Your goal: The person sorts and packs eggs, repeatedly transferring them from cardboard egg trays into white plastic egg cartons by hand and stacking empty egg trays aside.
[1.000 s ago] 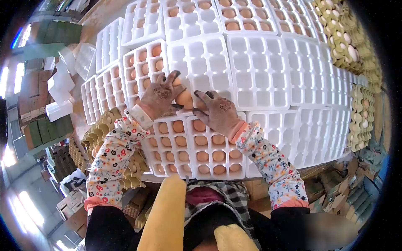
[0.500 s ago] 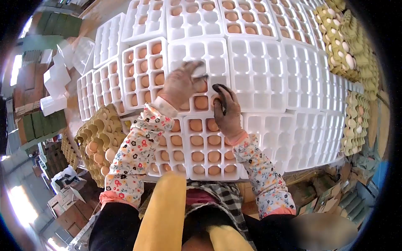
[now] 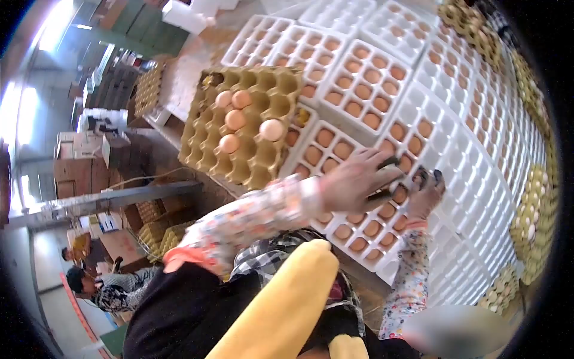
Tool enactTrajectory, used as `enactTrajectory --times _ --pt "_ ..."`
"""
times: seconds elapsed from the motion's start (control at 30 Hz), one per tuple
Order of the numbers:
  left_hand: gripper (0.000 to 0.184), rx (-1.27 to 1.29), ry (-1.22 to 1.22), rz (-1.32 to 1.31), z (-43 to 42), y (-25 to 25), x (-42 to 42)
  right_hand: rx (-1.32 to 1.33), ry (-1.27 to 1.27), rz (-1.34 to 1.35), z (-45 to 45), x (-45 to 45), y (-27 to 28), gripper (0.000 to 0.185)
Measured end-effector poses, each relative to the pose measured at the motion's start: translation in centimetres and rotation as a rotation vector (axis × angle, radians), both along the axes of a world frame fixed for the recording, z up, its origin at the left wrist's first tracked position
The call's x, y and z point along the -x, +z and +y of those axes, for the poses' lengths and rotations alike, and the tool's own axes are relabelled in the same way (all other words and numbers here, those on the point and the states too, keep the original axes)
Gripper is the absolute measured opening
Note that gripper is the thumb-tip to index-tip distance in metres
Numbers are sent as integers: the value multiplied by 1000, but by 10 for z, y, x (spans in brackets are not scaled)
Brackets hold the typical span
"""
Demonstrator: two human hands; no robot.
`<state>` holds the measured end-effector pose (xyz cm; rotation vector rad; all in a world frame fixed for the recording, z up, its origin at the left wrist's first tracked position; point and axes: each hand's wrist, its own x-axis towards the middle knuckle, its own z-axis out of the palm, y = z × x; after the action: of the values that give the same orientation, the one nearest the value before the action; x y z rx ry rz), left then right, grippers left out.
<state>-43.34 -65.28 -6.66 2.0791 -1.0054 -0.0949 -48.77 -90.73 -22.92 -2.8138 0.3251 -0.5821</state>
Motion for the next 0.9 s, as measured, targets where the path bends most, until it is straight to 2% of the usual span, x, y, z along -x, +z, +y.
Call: enactTrajectory --times 0.03,0.07,0.1,0.17,0.23,0.3,0.33,0.37,0.43,0.47,0.5,0.53,0.57,0.6,0.63,0.7,0.73,0.77,0.83,0.87,0.9 --pt "38 -27 -5 -155 49 16 10 -13 8 23 -1 0 -1 26" --pt "36 -117 116 -166 100 33 15 -384 26 139 10 -3 32 28" --pt "42 -171 268 -79 150 44 13 -498 11 67 25 -6 45 31" --pt "51 -506 489 -213 219 73 6 -830 71 -27 102 -18 117 34" --pt "53 -590 206 -6 273 45 -9 -981 255 18 181 -30 163 38" --pt "53 -631 130 7 279 48 -20 -974 466 18 249 -50 184 42" --pt "51 -535 28 -53 290 43 -29 -980 499 66 275 -68 189 44" --pt "50 -345 107 35 299 42 -31 -985 534 125 297 -87 192 46" --pt "46 19 262 237 315 46 -31 -728 613 107 334 -125 202 45" --pt "47 394 388 344 325 23 -33 -544 664 82 348 -143 193 44" --pt "33 785 480 783 333 38 -40 -362 711 62 359 -158 178 44" --pt "29 818 550 909 345 39 -51 -178 756 43 366 -165 171 44" --pt "25 849 617 1030 356 38 -70 -254 708 222 370 -171 176 44" --pt "20 580 535 894 361 30 -85 -328 654 392 374 -179 185 45" --pt "22 242 471 741 359 41 -93 -401 597 560 378 -186 192 46" --pt "28 -193 346 -266 345 21 -112 -284 679 449 385 -167 195 40" --pt "37 -673 224 -75 335 36 -122 -235 699 398 386 -164 190 39" --pt "41 -643 215 -61 335 32 -128 -187 718 342 386 -161 187 38" --pt "50 -588 193 -53 335 27 -142 -376 688 241 382 -156 192 38" --pt "48 -339 264 201 342 43 -138 -474 666 183 378 -151 196 38" --pt "34 -124 314 465 345 58 -134 -835 578 278 371 -144 200 38"
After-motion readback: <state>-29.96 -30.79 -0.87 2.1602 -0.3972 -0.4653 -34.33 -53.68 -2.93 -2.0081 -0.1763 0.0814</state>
